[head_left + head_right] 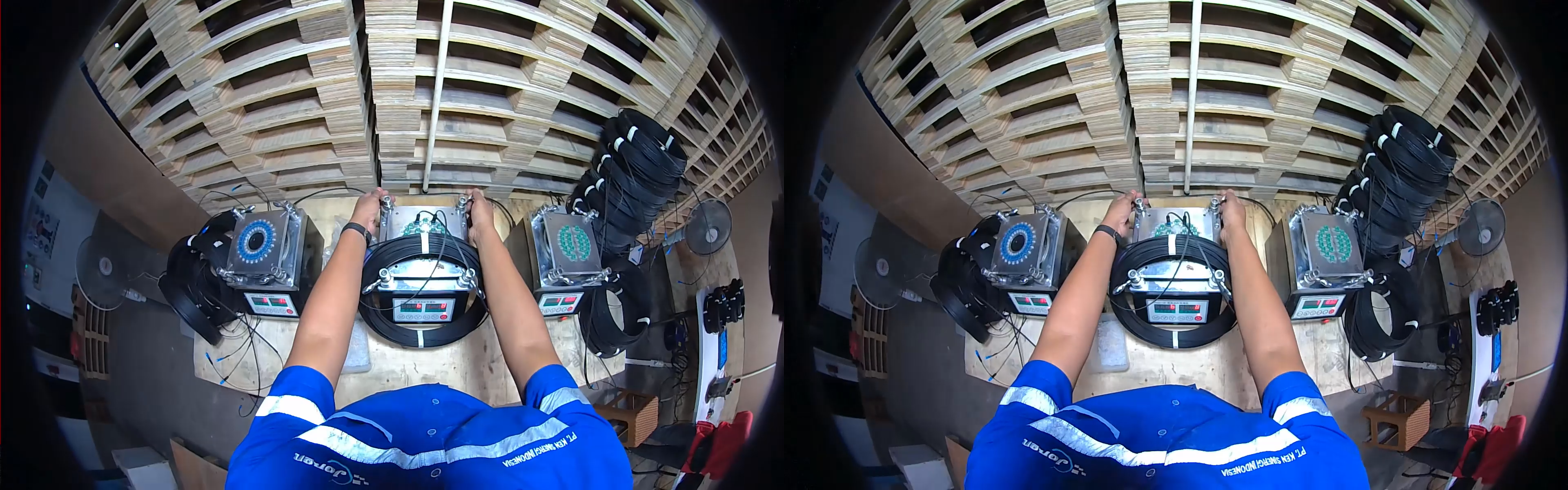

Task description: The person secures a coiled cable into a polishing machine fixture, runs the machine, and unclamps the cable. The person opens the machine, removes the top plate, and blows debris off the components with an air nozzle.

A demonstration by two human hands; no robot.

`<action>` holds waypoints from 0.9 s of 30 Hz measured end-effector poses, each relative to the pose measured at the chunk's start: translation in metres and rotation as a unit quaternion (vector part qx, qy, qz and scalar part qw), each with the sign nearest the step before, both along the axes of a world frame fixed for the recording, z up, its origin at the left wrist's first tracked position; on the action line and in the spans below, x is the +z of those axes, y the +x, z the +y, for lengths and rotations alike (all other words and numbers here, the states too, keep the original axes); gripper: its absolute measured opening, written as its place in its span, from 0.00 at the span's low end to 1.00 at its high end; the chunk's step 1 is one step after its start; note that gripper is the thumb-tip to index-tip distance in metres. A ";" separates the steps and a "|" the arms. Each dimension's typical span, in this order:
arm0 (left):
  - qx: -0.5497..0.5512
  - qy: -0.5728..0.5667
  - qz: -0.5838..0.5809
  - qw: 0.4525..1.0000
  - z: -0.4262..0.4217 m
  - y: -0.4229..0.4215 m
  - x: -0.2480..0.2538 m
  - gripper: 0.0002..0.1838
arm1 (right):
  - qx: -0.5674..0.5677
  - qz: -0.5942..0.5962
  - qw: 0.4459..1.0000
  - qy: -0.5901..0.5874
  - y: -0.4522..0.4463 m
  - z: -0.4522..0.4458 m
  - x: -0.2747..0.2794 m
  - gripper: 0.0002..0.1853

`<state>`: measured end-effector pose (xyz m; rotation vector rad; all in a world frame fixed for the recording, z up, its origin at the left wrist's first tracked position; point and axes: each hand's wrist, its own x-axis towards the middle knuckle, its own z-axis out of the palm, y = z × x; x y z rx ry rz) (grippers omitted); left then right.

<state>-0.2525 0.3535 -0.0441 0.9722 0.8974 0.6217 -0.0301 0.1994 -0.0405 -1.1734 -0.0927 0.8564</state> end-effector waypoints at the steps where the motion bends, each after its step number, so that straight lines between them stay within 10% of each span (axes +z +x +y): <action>1: 0.024 0.008 -0.017 1.000 -0.005 0.005 -0.001 0.14 | 0.027 -0.072 0.996 -0.040 0.005 0.002 -0.009 0.15; 9: -0.011 0.050 0.024 0.998 0.014 0.011 -0.016 0.12 | 0.231 -0.133 0.959 -0.093 0.021 0.011 0.005 0.20; 27: -0.036 0.064 0.031 0.997 0.027 0.013 -0.028 0.18 | -0.024 -0.103 0.993 -0.058 0.000 0.014 -0.011 0.17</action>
